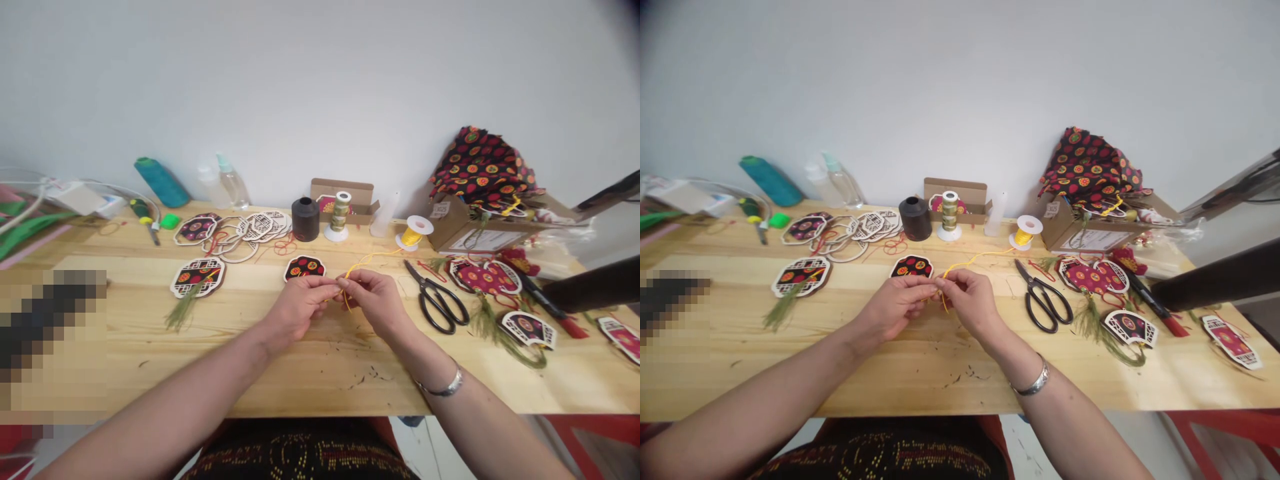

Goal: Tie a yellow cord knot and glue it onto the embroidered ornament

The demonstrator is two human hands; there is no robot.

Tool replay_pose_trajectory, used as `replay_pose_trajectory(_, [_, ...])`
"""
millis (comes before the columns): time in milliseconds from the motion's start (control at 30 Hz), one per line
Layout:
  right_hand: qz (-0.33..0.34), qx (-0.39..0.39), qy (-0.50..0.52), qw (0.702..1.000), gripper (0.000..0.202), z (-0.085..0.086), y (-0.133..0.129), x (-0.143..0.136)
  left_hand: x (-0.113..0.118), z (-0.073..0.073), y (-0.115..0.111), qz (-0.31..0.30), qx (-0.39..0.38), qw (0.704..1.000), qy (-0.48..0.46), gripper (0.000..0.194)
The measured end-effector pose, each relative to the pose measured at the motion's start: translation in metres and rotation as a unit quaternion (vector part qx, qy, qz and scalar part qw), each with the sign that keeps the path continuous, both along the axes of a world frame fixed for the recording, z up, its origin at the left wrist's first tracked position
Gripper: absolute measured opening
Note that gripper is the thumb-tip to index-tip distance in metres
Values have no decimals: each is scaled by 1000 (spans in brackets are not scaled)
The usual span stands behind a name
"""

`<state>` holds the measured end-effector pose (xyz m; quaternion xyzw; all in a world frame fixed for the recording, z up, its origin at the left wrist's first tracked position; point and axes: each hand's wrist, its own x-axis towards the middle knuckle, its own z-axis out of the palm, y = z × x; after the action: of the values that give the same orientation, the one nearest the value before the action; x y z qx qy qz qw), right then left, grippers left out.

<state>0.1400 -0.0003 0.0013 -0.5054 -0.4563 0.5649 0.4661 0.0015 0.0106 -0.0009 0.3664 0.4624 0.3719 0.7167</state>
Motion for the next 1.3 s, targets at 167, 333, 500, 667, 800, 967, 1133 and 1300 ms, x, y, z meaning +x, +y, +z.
replay_pose_trajectory(167, [9,1,5,1000,29,-2,-1,-1,3,-1,-2,-1,58,998,14,7])
replay_pose_trajectory(333, [38,-19,12,999,23,0,-2,-1,4,-4,-4,-18,100,995,13,9])
replay_pose_trajectory(500, [51,-19,12,998,25,1,1,3,3,-4,-3,-9,92,995,44,6])
replay_pose_trajectory(667, [40,-4,-67,997,30,3,3,9,2,-1,-2,-12,48,998,45,8])
replay_pose_trajectory(800, [36,21,-120,992,29,4,5,12,2,-1,-2,-15,39,998,43,10])
replay_pose_trajectory(967, [44,7,-90,995,30,2,5,11,1,0,-2,-16,35,998,40,12])
replay_pose_trajectory(1133, [79,-28,-23,996,35,8,3,12,0,1,-1,-9,42,999,27,10])
replay_pose_trajectory(1300, [138,5,-34,990,31,10,4,16,1,1,-1,-10,49,999,20,12])
